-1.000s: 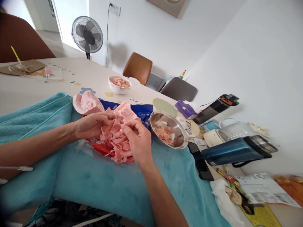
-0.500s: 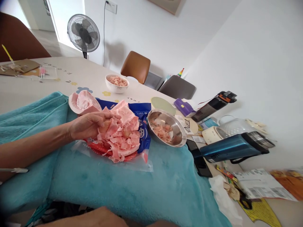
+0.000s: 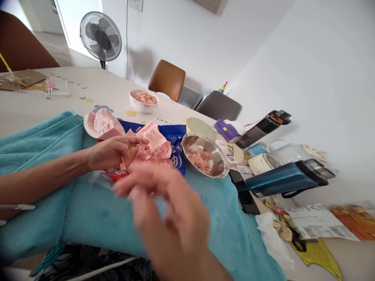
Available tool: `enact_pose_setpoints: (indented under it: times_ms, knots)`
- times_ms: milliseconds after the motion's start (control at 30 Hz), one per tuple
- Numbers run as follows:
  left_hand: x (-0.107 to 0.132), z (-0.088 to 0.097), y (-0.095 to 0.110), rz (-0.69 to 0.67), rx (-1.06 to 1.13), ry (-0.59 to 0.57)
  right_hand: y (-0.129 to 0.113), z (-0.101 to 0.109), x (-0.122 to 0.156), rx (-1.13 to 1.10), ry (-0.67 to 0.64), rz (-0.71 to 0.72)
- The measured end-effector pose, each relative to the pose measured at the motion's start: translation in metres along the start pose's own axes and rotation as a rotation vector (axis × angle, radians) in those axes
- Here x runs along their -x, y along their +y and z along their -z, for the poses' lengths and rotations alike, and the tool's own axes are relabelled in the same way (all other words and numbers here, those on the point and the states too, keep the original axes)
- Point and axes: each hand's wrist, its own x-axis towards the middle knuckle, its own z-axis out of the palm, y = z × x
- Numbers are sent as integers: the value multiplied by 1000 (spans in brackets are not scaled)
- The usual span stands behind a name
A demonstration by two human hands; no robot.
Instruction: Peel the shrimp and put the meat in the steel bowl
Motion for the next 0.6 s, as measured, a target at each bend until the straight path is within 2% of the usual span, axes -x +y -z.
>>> enact_pose_setpoints:
  times_ms: [33, 67, 167, 267, 400, 600]
  knots:
    - [0, -1, -1, -10, -1, -10, 7, -3, -14, 7, 84, 4]
    - [1, -1, -1, -21, -4, -19, 17, -6, -27, 11, 88, -23]
    - [0, -1, -5, -64, -37, -66, 54, -19, -60, -89, -27, -153]
    - [-2, 3, -8, -146, -109, -124, 76, -29, -74, -224, -65, -220]
    - [-5, 10, -11, -223, -161, -164, 75, -36, -74, -348, -110, -277]
    - [-3, 14, -13, -225, -167, -241, 76, -44, -73, -436, -136, -356]
